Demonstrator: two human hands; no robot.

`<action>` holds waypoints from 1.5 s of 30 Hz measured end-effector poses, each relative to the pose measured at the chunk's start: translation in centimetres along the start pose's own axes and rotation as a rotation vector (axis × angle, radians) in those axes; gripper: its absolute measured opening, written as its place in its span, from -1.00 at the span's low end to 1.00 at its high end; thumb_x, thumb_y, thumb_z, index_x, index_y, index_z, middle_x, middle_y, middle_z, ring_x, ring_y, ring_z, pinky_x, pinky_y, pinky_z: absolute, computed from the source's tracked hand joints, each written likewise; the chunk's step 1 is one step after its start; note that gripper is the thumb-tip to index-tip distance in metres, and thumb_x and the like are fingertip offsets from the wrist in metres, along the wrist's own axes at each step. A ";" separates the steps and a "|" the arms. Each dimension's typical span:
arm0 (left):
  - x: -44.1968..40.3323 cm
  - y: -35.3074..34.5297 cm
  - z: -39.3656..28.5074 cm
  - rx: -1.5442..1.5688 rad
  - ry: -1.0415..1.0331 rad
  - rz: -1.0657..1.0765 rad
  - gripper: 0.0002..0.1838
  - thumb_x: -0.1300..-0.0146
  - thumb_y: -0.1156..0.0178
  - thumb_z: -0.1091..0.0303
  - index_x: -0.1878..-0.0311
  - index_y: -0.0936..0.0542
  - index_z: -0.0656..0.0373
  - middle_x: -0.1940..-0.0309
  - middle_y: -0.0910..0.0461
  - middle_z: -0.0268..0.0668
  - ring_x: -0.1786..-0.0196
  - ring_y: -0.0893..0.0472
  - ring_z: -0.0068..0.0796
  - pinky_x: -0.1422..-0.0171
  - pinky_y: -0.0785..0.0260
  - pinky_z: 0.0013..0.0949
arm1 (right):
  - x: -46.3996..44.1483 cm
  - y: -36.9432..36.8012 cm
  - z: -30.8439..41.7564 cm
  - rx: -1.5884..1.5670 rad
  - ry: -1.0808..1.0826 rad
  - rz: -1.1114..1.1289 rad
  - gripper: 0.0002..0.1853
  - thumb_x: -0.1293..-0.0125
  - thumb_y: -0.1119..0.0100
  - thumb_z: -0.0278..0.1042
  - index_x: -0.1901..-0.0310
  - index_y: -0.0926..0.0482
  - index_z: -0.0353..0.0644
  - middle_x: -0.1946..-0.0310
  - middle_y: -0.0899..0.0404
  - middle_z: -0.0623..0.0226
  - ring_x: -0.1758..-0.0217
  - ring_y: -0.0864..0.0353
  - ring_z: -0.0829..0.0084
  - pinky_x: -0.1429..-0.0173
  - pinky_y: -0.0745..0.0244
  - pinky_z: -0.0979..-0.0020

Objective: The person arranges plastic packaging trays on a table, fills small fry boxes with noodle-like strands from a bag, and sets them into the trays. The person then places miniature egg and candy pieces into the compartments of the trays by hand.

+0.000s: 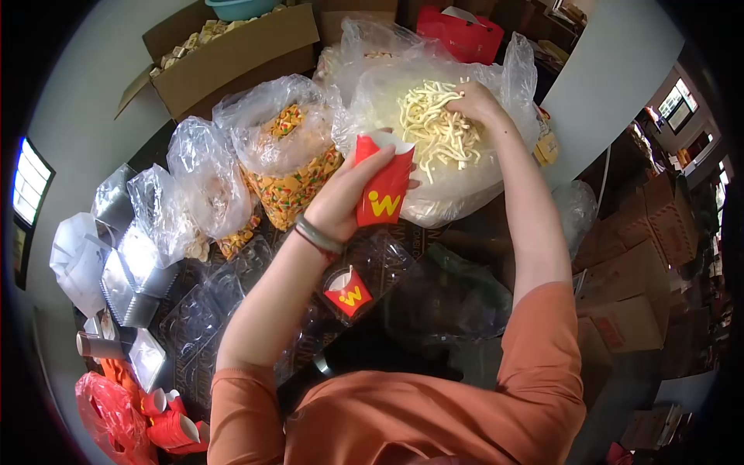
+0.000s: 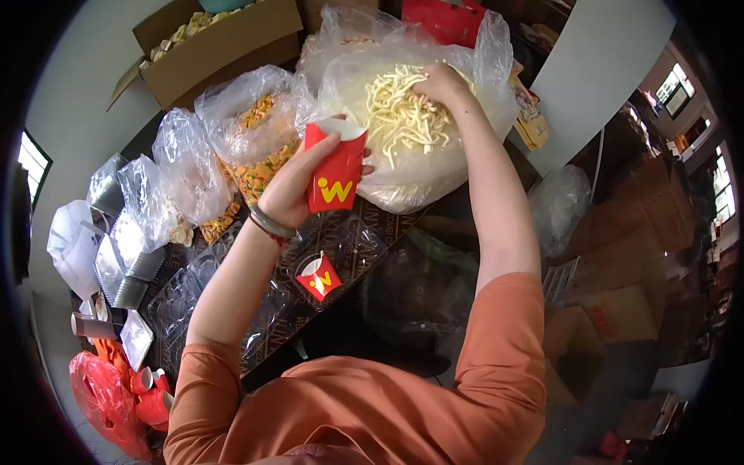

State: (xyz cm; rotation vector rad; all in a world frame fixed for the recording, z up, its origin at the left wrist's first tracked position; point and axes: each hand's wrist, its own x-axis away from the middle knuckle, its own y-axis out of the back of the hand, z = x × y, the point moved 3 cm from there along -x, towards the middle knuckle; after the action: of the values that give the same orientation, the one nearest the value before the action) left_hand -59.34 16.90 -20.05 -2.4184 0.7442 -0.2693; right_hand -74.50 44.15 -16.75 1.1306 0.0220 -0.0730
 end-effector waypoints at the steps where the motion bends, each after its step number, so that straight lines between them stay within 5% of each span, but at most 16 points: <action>1: -1.6 -0.2 -0.7 0.000 0.026 -0.008 -0.49 -0.43 -0.10 0.13 -0.30 -0.31 0.23 -0.05 -0.58 -0.09 0.02 -0.66 -0.23 0.01 -0.58 -0.30 | 0.2 1.0 -0.1 0.000 -0.002 -0.007 -0.60 0.04 -0.37 -0.11 0.14 -0.72 -0.09 0.14 -0.69 0.11 0.09 -0.69 0.26 -0.01 -0.54 0.30; 3: -4.1 -0.8 -2.0 -0.039 0.051 -0.014 -0.53 -0.38 -0.18 0.14 -0.15 -0.42 0.33 0.04 -0.63 -0.13 0.08 -0.68 -0.33 0.03 -0.59 -0.34 | 0.2 2.7 0.2 -0.025 0.167 -0.068 -0.69 0.04 -0.32 -0.29 0.21 -0.71 -0.22 0.29 -0.67 0.14 0.19 -0.66 0.31 0.05 -0.50 0.33; 4: -5.4 -1.0 -2.3 -0.039 0.050 -0.009 -0.53 -0.38 -0.18 0.14 -0.15 -0.42 0.33 0.04 -0.63 -0.13 0.08 -0.68 -0.33 0.03 -0.59 -0.34 | 0.1 3.1 0.7 0.243 0.287 -0.165 -0.69 0.02 -0.28 -0.37 0.18 -0.70 -0.22 0.23 -0.61 0.15 0.06 -0.61 0.25 -0.02 -0.47 0.32; 7: -9.9 -0.7 -1.0 -0.021 0.114 -0.007 -0.51 -0.30 -0.28 0.19 -0.16 -0.35 0.19 0.14 -0.58 -0.19 0.24 -0.64 -0.32 0.14 -0.59 -0.30 | 1.2 4.8 3.0 0.207 0.469 -0.176 -0.68 0.02 -0.26 -0.43 0.15 -0.69 -0.22 0.18 -0.54 0.16 0.01 -0.56 0.19 -0.06 -0.46 0.32; 11: -13.0 -0.4 0.1 -0.121 0.127 0.005 -0.53 -0.35 -0.22 0.12 -0.16 -0.40 0.23 0.07 -0.61 -0.16 0.12 -0.68 -0.35 0.03 -0.59 -0.31 | 2.3 4.5 6.8 0.291 0.549 0.010 -0.72 -0.03 -0.21 -0.49 0.16 -0.68 -0.24 0.17 -0.54 0.18 0.01 -0.57 0.21 -0.07 -0.46 0.34; 13: -13.5 -0.2 0.4 -0.128 0.082 0.024 -0.53 -0.36 -0.22 0.11 -0.16 -0.40 0.22 0.07 -0.61 -0.17 0.12 -0.68 -0.35 0.03 -0.60 -0.31 | 2.7 3.9 7.4 0.361 0.516 0.141 -0.67 -0.08 -0.21 -0.46 0.06 -0.64 -0.26 0.14 -0.56 0.20 -0.03 -0.58 0.27 -0.10 -0.47 0.34; 16: -13.7 0.1 0.6 -0.118 0.028 0.053 -0.53 -0.36 -0.20 0.08 -0.16 -0.42 0.20 0.06 -0.62 -0.18 0.12 -0.68 -0.35 0.04 -0.60 -0.31 | 3.0 3.9 6.7 -0.084 0.426 0.397 -0.50 -0.17 -0.20 -0.41 -0.18 -0.47 -0.28 -0.03 -0.57 0.20 -0.10 -0.53 0.45 -0.17 -0.45 0.35; 19: -14.0 0.5 0.8 -0.098 0.062 0.074 -0.53 -0.37 -0.19 0.06 -0.16 -0.43 0.20 0.05 -0.62 -0.18 0.12 -0.68 -0.35 0.03 -0.60 -0.31 | 2.0 2.7 5.7 -0.264 0.400 0.549 -0.51 -0.18 -0.16 -0.41 -0.19 -0.46 -0.29 -0.02 -0.55 0.26 -0.03 -0.54 0.49 -0.13 -0.46 0.41; 22: -13.8 0.8 1.0 -0.081 0.141 0.095 -0.51 -0.36 -0.20 0.05 -0.16 -0.44 0.23 0.06 -0.63 -0.17 0.12 -0.69 -0.34 0.01 -0.60 -0.31 | 1.6 1.8 5.8 -0.009 0.379 0.577 -0.53 -0.21 -0.15 -0.41 -0.18 -0.47 -0.30 -0.04 -0.54 0.29 0.03 -0.55 0.52 -0.08 -0.47 0.46; 25: -13.2 1.0 0.5 -0.068 0.205 0.125 -0.50 -0.35 -0.21 0.06 -0.15 -0.44 0.26 0.06 -0.63 -0.16 0.12 -0.69 -0.32 0.00 -0.60 -0.30 | 2.5 3.5 6.3 -0.298 0.481 0.427 -0.59 -0.23 -0.13 -0.44 -0.14 -0.52 -0.25 -0.08 -0.53 0.34 0.01 -0.52 0.56 -0.08 -0.45 0.46; 29: -12.1 -0.3 0.5 -0.024 0.285 0.207 -0.50 -0.36 -0.21 0.08 -0.15 -0.44 0.30 0.05 -0.63 -0.12 0.10 -0.69 -0.31 -0.02 -0.60 -0.28 | 2.6 2.9 6.8 -0.465 0.583 0.359 -0.60 -0.39 -0.11 -0.19 -0.20 -0.51 -0.15 -0.19 -0.49 0.35 -0.14 -0.46 0.57 -0.22 -0.37 0.49; 32: -12.0 0.5 0.1 0.015 0.207 0.186 -0.50 -0.37 -0.19 0.08 -0.15 -0.44 0.30 0.04 -0.63 -0.12 0.08 -0.68 -0.29 -0.04 -0.60 -0.28 | 4.0 2.6 5.7 -0.514 0.135 0.461 -0.56 -0.46 0.00 -0.03 -0.20 -0.54 -0.12 -0.12 -0.54 0.28 0.04 -0.57 0.54 -0.04 -0.59 0.45; 34: -11.8 1.2 -0.1 0.027 0.188 0.184 -0.49 -0.38 -0.17 0.06 -0.16 -0.44 0.30 0.04 -0.63 -0.11 0.08 -0.68 -0.28 -0.05 -0.59 -0.27 | 4.2 2.8 4.8 -0.546 0.105 0.447 -0.59 -0.44 -0.06 -0.11 -0.18 -0.56 -0.16 -0.01 -0.60 0.30 0.13 -0.59 0.59 0.07 -0.61 0.47; 37: -11.1 1.5 0.2 0.019 0.178 0.196 -0.48 -0.40 -0.15 0.03 -0.16 -0.43 0.30 0.02 -0.62 -0.11 0.06 -0.67 -0.25 -0.07 -0.59 -0.25 | 5.5 2.4 5.3 -0.515 0.351 0.304 -0.72 -0.33 -0.20 -0.35 -0.02 -0.64 -0.25 0.25 -0.67 0.41 0.19 -0.60 0.62 0.05 -0.55 0.51; 43: -5.4 0.1 -0.3 -0.021 0.020 0.085 -0.54 -0.43 -0.11 0.07 -0.17 -0.44 0.26 0.02 -0.62 -0.13 0.04 -0.67 -0.25 -0.06 -0.58 -0.28 | 10.3 -1.5 8.1 -0.468 0.607 -0.045 -0.74 -0.28 -0.11 -0.50 0.02 -0.59 -0.34 0.01 -0.61 0.23 -0.04 -0.57 0.43 -0.14 -0.48 0.41; 45: -2.9 1.1 0.2 -0.006 -0.004 0.042 -0.59 -0.43 -0.11 0.14 -0.14 -0.48 0.27 0.04 -0.64 -0.14 0.09 -0.69 -0.29 0.00 -0.58 -0.32 | 12.4 -2.9 9.1 -0.696 0.535 0.148 -0.76 -0.29 -0.06 -0.46 0.07 -0.59 -0.34 0.00 -0.58 0.20 -0.09 -0.54 0.40 -0.20 -0.43 0.37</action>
State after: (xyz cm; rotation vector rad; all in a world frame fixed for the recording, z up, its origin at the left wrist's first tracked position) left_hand -62.12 17.89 -20.96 -2.4055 0.7938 -0.2464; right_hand -62.56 34.09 -16.17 0.4260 0.4099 0.3489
